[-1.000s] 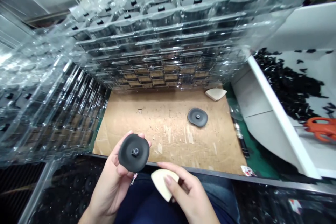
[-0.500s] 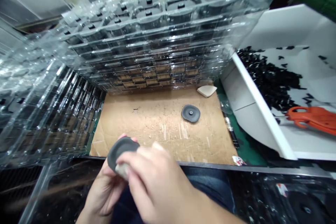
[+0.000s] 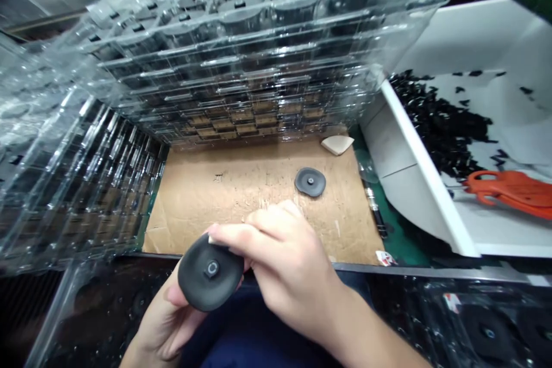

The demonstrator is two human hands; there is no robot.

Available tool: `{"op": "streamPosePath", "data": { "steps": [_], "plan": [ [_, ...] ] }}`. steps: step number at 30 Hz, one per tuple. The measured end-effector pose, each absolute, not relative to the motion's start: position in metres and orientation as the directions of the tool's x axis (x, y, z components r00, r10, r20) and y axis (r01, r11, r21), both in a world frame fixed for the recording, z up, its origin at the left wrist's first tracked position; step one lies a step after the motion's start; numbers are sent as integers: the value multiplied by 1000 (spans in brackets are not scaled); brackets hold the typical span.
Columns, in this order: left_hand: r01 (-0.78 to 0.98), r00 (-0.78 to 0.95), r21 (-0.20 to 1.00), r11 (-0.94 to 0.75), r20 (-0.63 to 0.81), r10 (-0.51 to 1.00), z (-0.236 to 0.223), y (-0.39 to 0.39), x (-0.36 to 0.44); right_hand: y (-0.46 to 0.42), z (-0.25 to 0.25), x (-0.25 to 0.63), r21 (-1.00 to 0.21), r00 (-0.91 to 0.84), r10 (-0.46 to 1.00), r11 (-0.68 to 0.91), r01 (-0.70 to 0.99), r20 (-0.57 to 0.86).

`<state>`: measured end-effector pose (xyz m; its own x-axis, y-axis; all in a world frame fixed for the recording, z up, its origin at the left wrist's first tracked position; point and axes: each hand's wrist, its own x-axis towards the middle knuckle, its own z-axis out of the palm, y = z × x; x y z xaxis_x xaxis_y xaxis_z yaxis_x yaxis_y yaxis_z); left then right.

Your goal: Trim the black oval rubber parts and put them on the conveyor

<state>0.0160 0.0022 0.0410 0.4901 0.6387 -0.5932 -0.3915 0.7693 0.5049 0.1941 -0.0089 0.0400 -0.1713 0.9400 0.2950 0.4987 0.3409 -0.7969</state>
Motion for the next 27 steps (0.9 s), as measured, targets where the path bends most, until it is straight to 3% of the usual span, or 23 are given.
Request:
{"op": "streamPosePath", "data": {
  "steps": [3,5,10,14,17,20,21,23,25,27],
  "plan": [
    [-391,476,512,765,-598,644,48,0,14,-9,15,191,-931,34,997,52,361,69],
    [-410,431,526,745,-608,667,48,-1,12,-20,-6,187,-940,94,992,-114,321,-88],
    [-436,400,499,749,-638,658,41,-4,13,-51,-37,184,-927,-44,980,-169,335,-194],
    [-439,419,494,750,-626,658,47,-3,22,-47,-13,200,-907,92,981,-191,376,-169],
    [-407,415,518,753,-629,657,53,-4,29,-34,25,201,-884,224,968,-6,468,113],
    [-413,426,514,752,-620,658,50,-7,30,-19,50,191,-761,-71,886,433,482,459],
    [-420,424,504,755,-627,654,46,-8,29,-15,54,188,-726,-189,857,509,462,479],
    [-441,421,469,765,-645,638,39,-9,25,-9,57,184,-716,-314,871,489,498,377],
    [-457,421,455,764,-646,637,31,-10,22,-5,57,182,-690,-294,916,399,605,272],
    [-471,406,481,739,-626,666,27,-11,21,-3,57,180,-646,-306,892,452,615,333]
  ]
}}
